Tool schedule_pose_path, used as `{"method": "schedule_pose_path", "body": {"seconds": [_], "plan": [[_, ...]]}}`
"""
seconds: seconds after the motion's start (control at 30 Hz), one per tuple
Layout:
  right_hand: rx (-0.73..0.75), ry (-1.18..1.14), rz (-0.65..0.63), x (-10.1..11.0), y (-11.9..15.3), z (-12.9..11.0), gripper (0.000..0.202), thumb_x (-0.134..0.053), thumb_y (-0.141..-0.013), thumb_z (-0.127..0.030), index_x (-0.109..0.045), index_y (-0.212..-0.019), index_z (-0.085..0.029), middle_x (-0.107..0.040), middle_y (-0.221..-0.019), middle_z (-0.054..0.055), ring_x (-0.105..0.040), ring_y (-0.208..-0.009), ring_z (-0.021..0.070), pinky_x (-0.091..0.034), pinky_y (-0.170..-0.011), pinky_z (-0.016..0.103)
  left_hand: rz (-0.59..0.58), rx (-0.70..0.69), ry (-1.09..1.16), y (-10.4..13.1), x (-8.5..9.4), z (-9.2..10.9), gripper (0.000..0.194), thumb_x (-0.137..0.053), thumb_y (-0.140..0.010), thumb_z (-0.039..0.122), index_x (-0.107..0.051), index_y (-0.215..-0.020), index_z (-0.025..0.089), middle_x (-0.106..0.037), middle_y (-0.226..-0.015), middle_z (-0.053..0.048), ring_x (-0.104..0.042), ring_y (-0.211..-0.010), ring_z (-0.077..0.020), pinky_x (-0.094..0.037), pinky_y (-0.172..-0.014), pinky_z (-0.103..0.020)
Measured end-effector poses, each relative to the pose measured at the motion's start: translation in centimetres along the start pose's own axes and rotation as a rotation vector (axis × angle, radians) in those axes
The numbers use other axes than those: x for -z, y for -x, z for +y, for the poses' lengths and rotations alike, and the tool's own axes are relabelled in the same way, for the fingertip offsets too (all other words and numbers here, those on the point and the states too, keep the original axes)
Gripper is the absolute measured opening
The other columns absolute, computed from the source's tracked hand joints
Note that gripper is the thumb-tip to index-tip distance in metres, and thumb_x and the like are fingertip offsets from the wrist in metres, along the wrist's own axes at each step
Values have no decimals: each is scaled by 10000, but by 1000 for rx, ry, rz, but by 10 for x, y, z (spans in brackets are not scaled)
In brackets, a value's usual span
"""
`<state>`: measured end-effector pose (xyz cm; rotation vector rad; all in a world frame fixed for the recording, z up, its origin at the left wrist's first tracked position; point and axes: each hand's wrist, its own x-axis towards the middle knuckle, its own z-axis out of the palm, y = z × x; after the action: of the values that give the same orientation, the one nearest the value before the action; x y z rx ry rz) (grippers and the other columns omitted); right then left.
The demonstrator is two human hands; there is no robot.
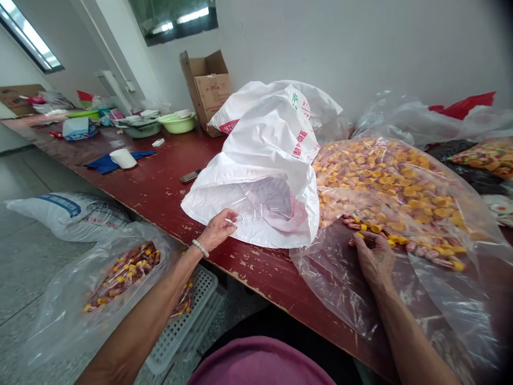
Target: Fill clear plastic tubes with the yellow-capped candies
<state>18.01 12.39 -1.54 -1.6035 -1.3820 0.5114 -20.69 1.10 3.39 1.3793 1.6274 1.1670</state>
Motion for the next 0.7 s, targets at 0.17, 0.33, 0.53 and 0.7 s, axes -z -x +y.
{"method": "schedule_pose_path", "body": {"seconds": [0.17,0.33,0.53,0.7], "plan": [[60,-515,-119,0,46,-74,304,-699,-681,-400,-628,-875,-176,-644,-779,30,-595,-662,150,-484,-683,309,-170,78,295,31,-31,26,370,-591,-683,157,-503,-1041,187,-546,-864,-6,-510,-782,-109,-396,-703,-222],[137,-773,-474,-34,106,-130,195,-683,-738,-339,-600,-836,-193,-604,-900,27,-580,-711,119,-490,-642,259,-423,95,337,59,-79,47,292,-534,-734,164,-549,-1026,159,-483,-765,20,-399,-644,-83,-323,-595,-217],[130,-732,-507,-46,125,-121,171,-668,-758,-330,-601,-851,-202,-606,-978,42,-584,-842,149,-483,-728,279,-423,146,354,69,-92,49,192,-471,-705,134,-547,-880,152,-422,-656,38,-328,-566,-80,-261,-519,-221],[273,-605,-513,-36,126,-124,112,-624,-803,-311,-601,-842,-208,-607,-961,40,-585,-864,159,-473,-764,303,-426,190,534,66,-94,48,165,-472,-624,116,-513,-779,156,-398,-602,46,-306,-516,-70,-232,-466,-208]]}}
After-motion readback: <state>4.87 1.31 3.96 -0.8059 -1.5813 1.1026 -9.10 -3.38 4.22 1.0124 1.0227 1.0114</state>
